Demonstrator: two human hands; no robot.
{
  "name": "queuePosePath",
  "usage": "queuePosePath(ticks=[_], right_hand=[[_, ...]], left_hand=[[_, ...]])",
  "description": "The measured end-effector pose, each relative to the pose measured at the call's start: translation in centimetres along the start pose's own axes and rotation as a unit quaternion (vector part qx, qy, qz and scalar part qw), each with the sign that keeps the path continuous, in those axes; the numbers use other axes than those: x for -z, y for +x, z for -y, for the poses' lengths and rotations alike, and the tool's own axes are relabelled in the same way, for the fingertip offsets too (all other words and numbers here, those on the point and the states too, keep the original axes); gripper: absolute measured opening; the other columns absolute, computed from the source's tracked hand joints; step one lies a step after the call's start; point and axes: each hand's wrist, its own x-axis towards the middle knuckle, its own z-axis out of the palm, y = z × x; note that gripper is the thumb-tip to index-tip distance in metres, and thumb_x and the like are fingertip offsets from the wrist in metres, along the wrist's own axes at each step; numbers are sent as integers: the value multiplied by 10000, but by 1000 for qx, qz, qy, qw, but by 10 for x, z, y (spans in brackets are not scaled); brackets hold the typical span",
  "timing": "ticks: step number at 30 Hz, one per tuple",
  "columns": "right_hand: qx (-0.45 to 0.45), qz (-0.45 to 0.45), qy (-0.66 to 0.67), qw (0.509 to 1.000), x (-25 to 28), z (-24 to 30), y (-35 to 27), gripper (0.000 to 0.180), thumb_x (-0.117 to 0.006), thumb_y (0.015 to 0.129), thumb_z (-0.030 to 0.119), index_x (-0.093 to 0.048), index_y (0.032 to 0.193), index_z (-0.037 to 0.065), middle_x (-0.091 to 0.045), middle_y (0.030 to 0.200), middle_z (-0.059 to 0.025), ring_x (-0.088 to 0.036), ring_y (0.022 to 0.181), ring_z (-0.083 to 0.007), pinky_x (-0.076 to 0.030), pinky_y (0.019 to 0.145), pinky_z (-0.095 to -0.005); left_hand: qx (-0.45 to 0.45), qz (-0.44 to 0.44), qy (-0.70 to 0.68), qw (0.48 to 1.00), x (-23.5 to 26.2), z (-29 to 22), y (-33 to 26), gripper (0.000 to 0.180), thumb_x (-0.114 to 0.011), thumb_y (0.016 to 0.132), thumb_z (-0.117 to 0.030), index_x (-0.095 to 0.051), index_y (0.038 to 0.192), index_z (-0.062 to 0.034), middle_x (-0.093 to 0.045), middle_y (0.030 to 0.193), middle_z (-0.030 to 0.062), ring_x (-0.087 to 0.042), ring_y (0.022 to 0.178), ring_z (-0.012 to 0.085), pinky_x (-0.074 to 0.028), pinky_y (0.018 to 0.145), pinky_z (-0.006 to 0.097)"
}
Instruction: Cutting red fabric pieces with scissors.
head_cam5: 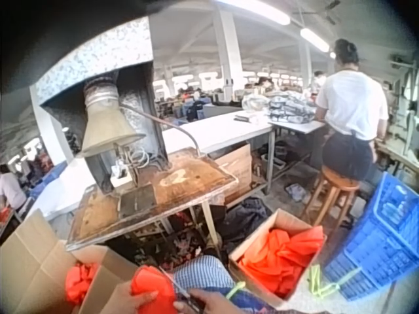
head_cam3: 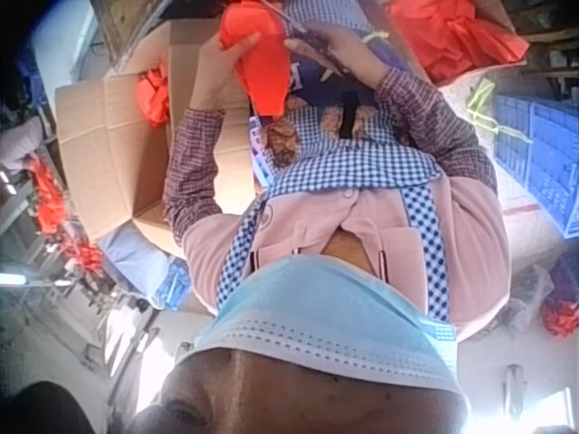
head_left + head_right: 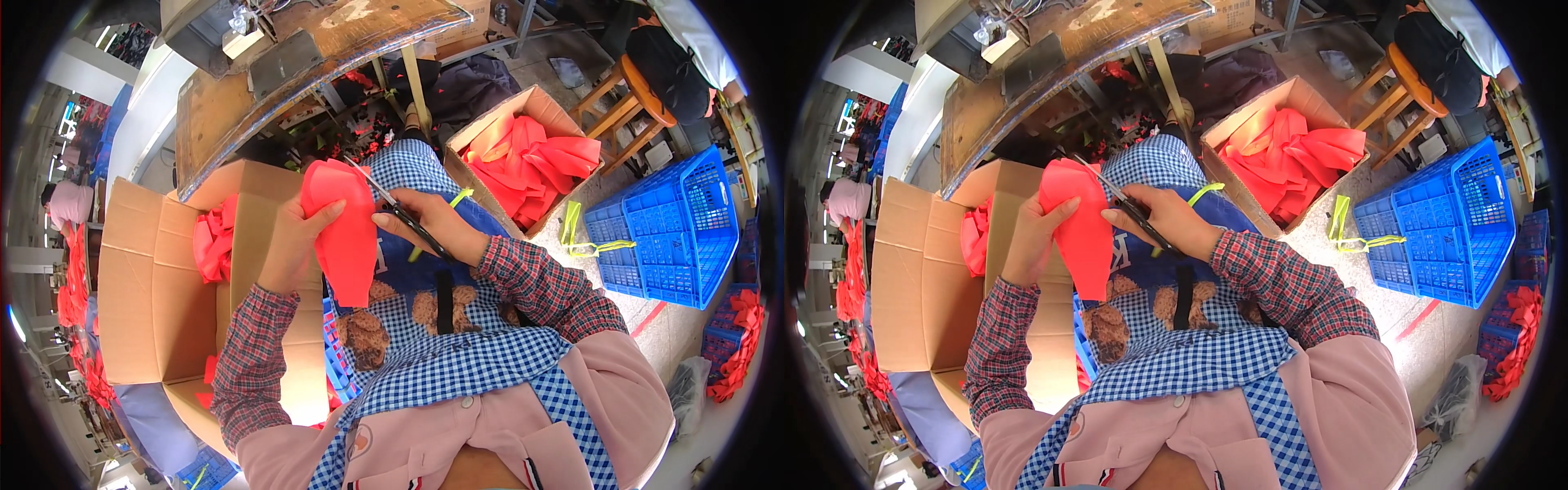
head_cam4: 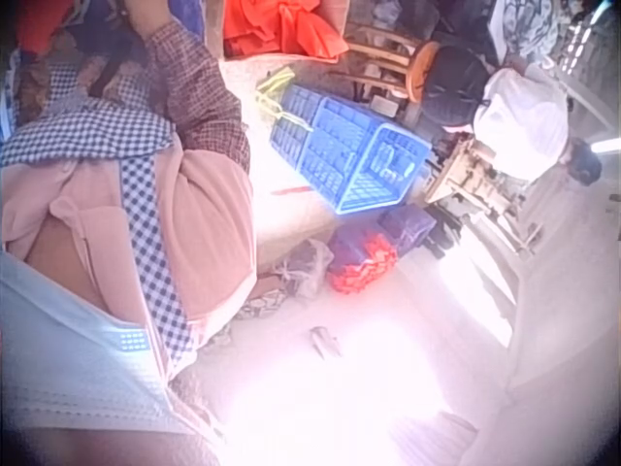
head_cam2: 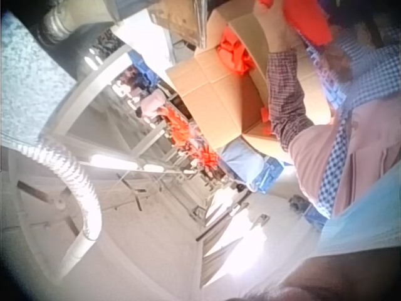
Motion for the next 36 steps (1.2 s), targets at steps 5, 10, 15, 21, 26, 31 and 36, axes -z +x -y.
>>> queuePosePath(ticks=[5, 10, 15, 21, 26, 31, 36], right_hand=[[-8, 33, -55, 998, 6, 7, -3, 326, -594, 960, 334, -612, 1016, 13, -478, 700, 7, -407, 637, -70, -356, 565, -253], [-6, 36, -77, 996, 6, 6, -6, 343, -578, 966, 352, -599, 943, 11, -433, 677, 13, -364, 620, -76, -332, 546, -273], [-5, 23, -45, 999, 1, -3, -6, 358, -575, 965, 372, -594, 922, 17, -437, 655, 20, -370, 596, -69, -337, 524, -267], [-63, 15, -12, 998, -10, -9, -3, 338, -566, 966, 380, -572, 868, 57, -455, 596, 51, -396, 470, -48, -332, 422, -236], [-190, 17, 200, 961, -3, -10, -4, 381, -575, 951, 421, -588, 858, 51, -425, 570, 41, -402, 466, -59, -328, 423, -251], [-165, -40, 274, 947, 15, -19, 10, 408, -527, 961, 459, -562, 898, 58, -430, 570, 37, -412, 403, -61, -344, 382, -220], [-132, -1, 188, 973, 8, -26, 10, 336, -557, 962, 392, -565, 927, 57, -458, 566, 28, -436, 405, -68, -361, 391, -228]], left_hand=[[-2, 14, 5, 1000, 1, 1, 0, 272, -667, 894, -125, -608, 1132, -7, -676, 1066, 56, -638, 968, 129, -504, 872, 273], [0, 21, 12, 1000, 3, 2, 1, 276, -669, 894, -128, -608, 1135, -8, -677, 1067, 57, -640, 965, 128, -505, 871, 270], [35, 29, 39, 998, 5, -5, 4, 277, -652, 907, -127, -610, 1151, -4, -675, 1063, 41, -633, 974, 116, -492, 886, 262], [37, 46, 45, 997, 16, -16, 8, 268, -649, 903, -110, -615, 1146, -3, -678, 1037, 42, -643, 936, 109, -519, 830, 259], [-33, -33, 75, 996, 52, -33, 32, 256, -646, 903, -106, -622, 1136, -2, -683, 1015, 56, -662, 886, 118, -544, 778, 260], [-82, -116, -11, 990, 105, -74, 52, 259, -582, 941, -89, -591, 1193, -28, -664, 1124, 55, -654, 977, 145, -543, 842, 289], [-146, -132, -47, 979, 132, -112, 94, 334, -582, 946, -100, -533, 1271, -48, -631, 1197, 66, -635, 1045, 156, -536, 877, 299]])
